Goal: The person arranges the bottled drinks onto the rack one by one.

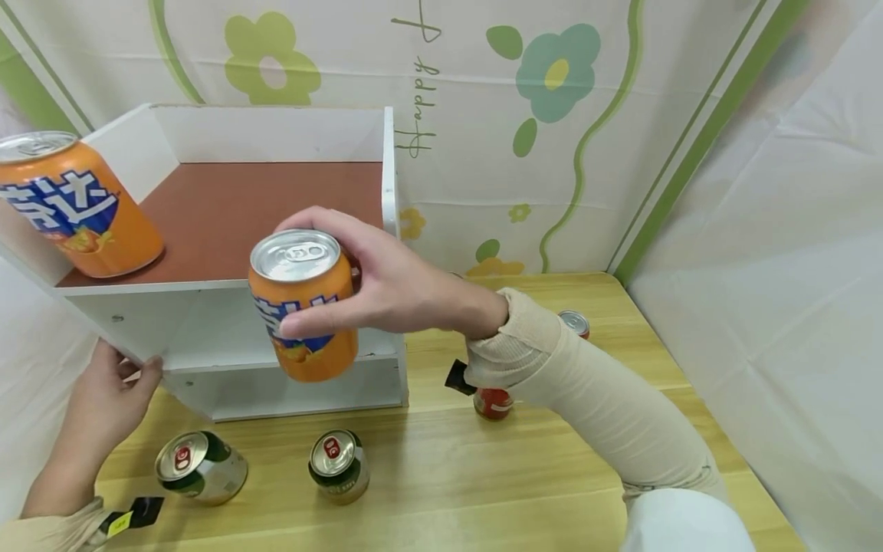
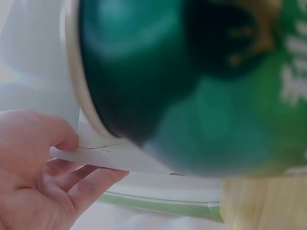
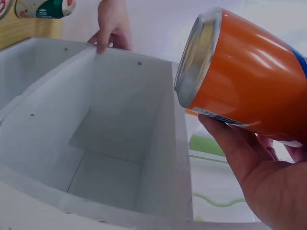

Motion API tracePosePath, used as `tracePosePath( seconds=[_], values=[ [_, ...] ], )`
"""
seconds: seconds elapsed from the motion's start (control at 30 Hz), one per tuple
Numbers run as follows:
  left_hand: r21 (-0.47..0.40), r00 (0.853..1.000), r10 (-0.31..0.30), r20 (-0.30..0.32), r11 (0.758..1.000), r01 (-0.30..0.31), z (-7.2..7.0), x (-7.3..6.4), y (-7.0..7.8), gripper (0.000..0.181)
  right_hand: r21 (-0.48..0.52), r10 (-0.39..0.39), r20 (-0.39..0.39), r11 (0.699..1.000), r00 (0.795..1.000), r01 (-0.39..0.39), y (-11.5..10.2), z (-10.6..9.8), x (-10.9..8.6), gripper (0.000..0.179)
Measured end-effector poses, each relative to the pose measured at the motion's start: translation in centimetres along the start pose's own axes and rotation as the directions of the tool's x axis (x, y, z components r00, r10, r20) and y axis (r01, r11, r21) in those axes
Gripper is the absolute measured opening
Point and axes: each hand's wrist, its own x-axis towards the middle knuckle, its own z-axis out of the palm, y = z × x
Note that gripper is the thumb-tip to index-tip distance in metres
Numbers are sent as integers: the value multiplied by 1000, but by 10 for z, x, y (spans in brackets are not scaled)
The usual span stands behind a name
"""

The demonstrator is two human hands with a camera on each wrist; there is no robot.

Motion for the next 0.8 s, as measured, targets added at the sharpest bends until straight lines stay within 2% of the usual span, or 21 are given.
tracePosePath(
  seconds=[0.17,0.33,0.53,0.8],
  values=[
    [7,1000,-9,6,1000,9,1,-1,-2,58,45,25,3,999,1000,-25,-6,0,16,63],
    [1,1000,15,-14,1000,-15,2,0,-2,58,73,43,-9,996,999,-42,-12,3,30,63],
    [-27,999,27,-29,999,-28,2,1,-4,57,47,53,-71,998,996,-50,-18,1,48,63],
    [4,1000,8,-24,1000,-8,3,1,-6,55,25,84,-135,996,987,-81,-20,-3,73,64]
  ],
)
